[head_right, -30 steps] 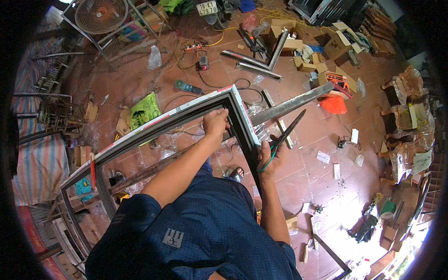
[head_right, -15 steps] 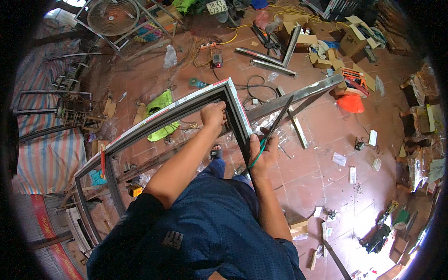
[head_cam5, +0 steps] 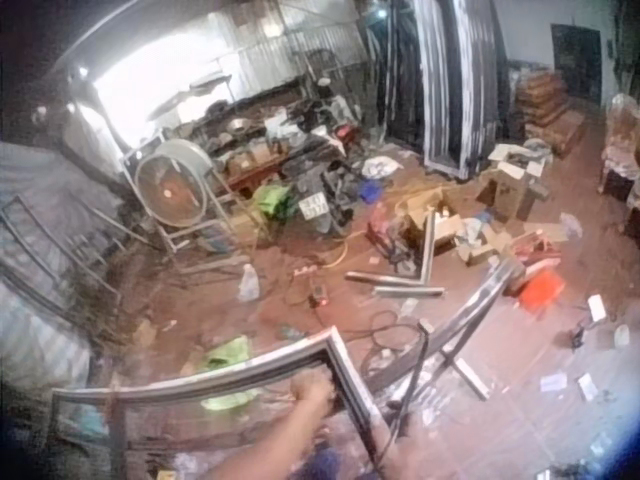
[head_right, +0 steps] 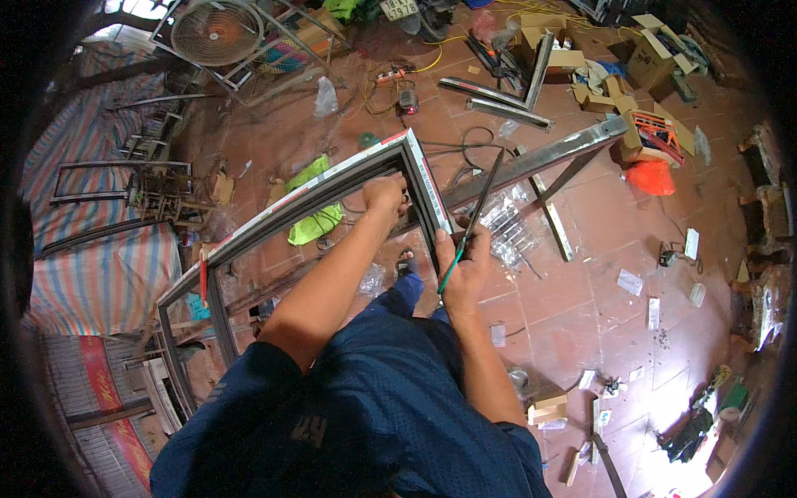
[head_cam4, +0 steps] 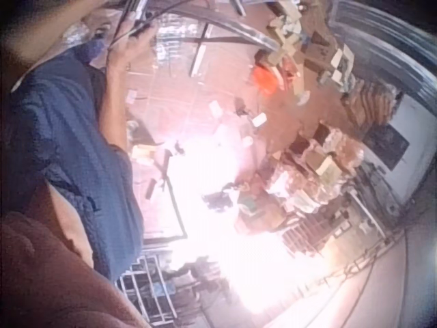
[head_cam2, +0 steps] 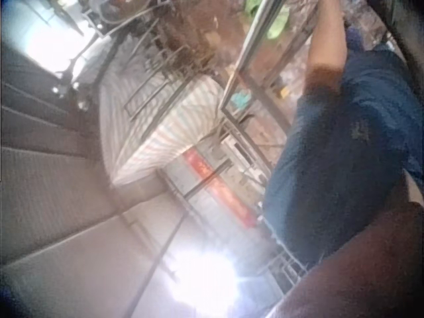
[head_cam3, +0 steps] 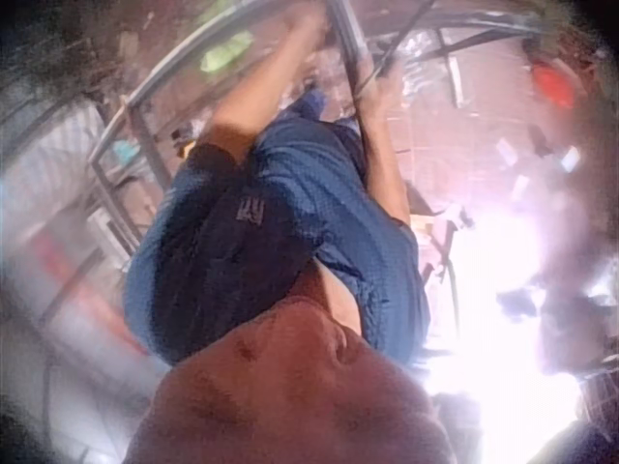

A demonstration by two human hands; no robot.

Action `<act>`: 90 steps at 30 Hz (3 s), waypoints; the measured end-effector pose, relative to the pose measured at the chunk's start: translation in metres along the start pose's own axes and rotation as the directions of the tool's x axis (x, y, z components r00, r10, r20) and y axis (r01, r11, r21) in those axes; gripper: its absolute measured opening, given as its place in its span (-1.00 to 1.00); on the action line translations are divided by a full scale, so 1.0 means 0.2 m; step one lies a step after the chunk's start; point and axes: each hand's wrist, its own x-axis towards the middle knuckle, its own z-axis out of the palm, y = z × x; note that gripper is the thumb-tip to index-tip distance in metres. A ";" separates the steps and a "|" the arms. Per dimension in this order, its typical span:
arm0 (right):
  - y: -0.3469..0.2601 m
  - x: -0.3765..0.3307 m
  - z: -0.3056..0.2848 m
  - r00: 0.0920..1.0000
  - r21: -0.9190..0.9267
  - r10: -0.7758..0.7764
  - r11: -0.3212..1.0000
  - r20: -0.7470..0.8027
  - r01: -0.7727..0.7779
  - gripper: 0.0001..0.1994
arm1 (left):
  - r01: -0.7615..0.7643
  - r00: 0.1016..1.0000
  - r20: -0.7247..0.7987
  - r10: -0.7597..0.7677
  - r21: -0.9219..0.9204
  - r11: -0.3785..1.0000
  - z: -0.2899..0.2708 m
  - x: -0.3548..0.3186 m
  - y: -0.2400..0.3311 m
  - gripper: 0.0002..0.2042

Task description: The person installs a rubber seal into a metal window frame. They use a red-handled mallet to tap the seal into the groove and a green-handled tool to press and adjust it along the frame edges. The person works around the perimeter of the frame, ensuring the seal is seated properly.

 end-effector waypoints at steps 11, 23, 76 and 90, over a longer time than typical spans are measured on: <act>-0.05 -0.04 0.02 0.995 -0.144 -0.084 0.985 0.057 0.091 -0.69 | -0.506 0.765 -0.058 0.642 0.561 0.655 -0.08 0.34 -0.29 -0.80; -0.06 -0.01 0.01 0.996 -0.167 -0.085 0.982 0.029 0.089 -0.70 | -0.058 0.978 -0.185 0.101 0.228 0.972 0.05 0.24 -0.10 -0.75; -0.04 0.00 -0.01 0.989 -0.286 -0.108 0.949 0.103 0.133 -0.64 | -0.375 0.836 0.110 0.538 0.830 0.413 -0.01 -0.19 0.10 -0.70; -0.06 0.00 0.00 0.985 -0.304 -0.130 0.940 0.111 0.158 -0.63 | -0.490 0.708 0.124 0.696 0.795 0.357 -0.04 -0.06 -0.05 -0.69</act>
